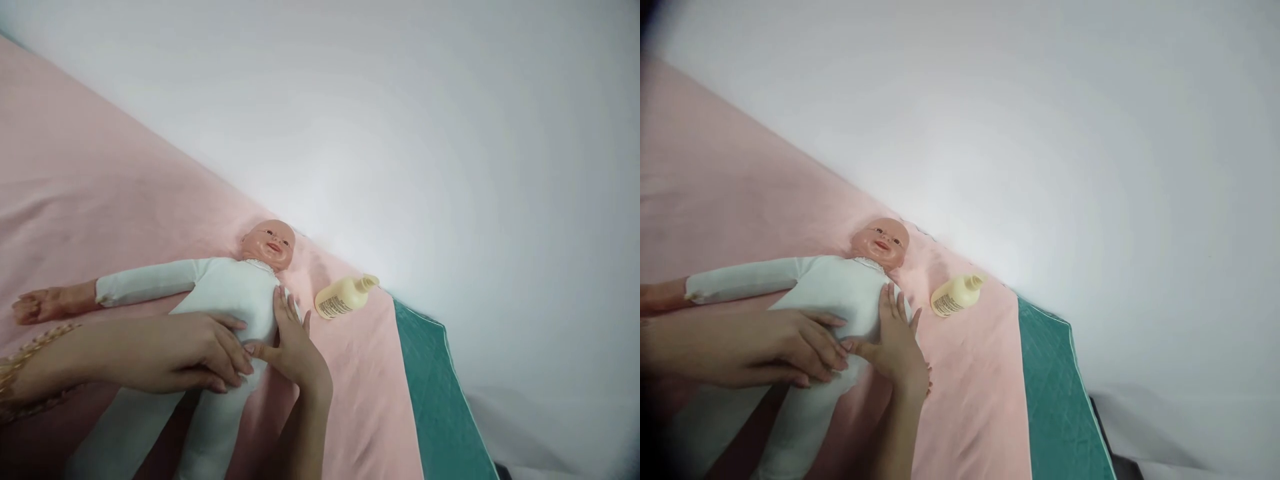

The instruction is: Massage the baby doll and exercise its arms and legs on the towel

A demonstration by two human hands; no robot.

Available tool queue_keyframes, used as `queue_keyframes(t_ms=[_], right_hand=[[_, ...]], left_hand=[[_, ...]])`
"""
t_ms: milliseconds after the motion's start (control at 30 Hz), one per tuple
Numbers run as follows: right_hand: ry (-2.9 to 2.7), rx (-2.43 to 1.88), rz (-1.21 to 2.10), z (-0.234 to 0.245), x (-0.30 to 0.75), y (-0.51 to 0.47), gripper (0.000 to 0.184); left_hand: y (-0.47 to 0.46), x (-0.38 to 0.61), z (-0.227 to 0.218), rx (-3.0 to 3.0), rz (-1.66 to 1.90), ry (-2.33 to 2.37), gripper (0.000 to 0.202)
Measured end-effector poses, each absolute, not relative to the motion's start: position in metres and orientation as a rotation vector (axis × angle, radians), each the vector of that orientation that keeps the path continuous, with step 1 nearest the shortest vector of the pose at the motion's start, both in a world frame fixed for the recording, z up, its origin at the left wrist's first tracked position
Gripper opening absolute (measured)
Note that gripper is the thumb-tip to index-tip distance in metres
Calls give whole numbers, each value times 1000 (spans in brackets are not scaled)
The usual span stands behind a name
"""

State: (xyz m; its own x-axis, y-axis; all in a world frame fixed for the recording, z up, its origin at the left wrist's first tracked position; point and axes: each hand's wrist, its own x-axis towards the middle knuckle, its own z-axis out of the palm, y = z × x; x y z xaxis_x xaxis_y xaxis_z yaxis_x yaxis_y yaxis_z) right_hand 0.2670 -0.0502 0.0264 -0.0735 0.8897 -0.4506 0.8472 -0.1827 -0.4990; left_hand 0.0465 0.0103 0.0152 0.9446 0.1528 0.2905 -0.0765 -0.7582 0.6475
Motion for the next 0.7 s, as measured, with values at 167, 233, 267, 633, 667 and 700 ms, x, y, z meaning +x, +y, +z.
queue_keyframes(t_ms=[167, 233, 267, 633, 667, 700], right_hand=[[-1925, -2127, 1158, 29, 278, -51, 104], [-1927, -2131, 1172, 31, 280, -51, 105], [-1928, -2133, 1173, 31, 281, -51, 105], [-2038, -2001, 1028, 49, 260, -68, 90], [-2096, -1915, 1028, 51, 255, -71, 86], [-2162, -1821, 1032, 53, 250, -74, 83]], left_hand=[[19, 53, 7, 2456, 321, 107, 30], [25, 55, -5, 2522, 342, 199, 34], [28, 56, -12, 2566, 354, 248, 38], [52, 44, -64, 2766, 678, 869, 82], [52, 39, -66, 2772, 664, 877, 88], [52, 34, -67, 2779, 647, 870, 94]])
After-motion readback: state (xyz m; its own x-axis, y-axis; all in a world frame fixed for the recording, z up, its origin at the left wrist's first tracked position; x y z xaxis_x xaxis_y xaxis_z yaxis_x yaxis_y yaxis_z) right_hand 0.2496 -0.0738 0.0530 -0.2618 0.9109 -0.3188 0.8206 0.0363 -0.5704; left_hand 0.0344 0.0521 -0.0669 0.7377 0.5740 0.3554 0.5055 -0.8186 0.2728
